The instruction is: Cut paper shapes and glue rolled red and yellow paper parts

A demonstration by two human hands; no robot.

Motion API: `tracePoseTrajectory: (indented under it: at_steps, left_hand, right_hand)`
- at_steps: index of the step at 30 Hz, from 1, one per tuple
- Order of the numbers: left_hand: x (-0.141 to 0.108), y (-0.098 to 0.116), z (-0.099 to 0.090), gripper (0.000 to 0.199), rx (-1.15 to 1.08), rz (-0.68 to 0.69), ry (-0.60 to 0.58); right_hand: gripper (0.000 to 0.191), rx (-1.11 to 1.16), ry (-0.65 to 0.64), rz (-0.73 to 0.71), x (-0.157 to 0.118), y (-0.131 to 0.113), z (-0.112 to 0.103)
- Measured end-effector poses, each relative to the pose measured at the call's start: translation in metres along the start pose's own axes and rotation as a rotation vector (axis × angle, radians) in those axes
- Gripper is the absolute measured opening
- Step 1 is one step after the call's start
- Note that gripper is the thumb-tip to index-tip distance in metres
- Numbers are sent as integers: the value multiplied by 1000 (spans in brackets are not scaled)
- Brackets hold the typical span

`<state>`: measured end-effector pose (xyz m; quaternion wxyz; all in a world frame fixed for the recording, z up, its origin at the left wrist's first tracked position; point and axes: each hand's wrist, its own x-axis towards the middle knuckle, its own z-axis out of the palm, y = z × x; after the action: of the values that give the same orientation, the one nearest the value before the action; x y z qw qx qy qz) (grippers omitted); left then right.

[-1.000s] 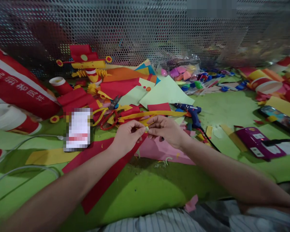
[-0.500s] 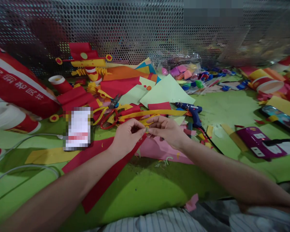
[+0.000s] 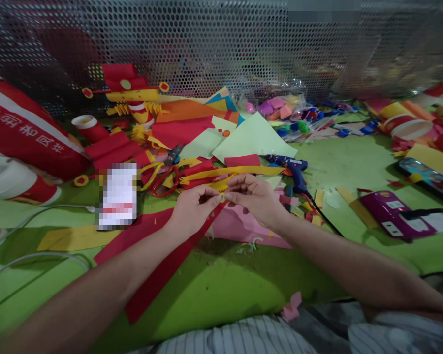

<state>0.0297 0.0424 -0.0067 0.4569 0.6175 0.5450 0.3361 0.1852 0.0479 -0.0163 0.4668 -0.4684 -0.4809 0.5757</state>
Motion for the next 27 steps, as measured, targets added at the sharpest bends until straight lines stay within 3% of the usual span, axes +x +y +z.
tracePoseTrajectory:
  at_steps: [3, 9, 15, 27]
  left_hand:
    - [0, 0, 1, 14, -63, -34, -1]
    - [0, 2, 1, 13, -200, -114, -11]
    - [0, 1, 1, 12, -341, -162, -56]
    - [2, -1, 0, 14, -300, -151, -90]
  right_hand:
    - [28, 55, 24, 10, 1, -1, 0]
    - [25, -62, -106, 119, -1, 0, 0]
    - [21, -56, -125, 159, 0, 2, -2]
    - [23, 10, -113, 196, -1, 2, 1]
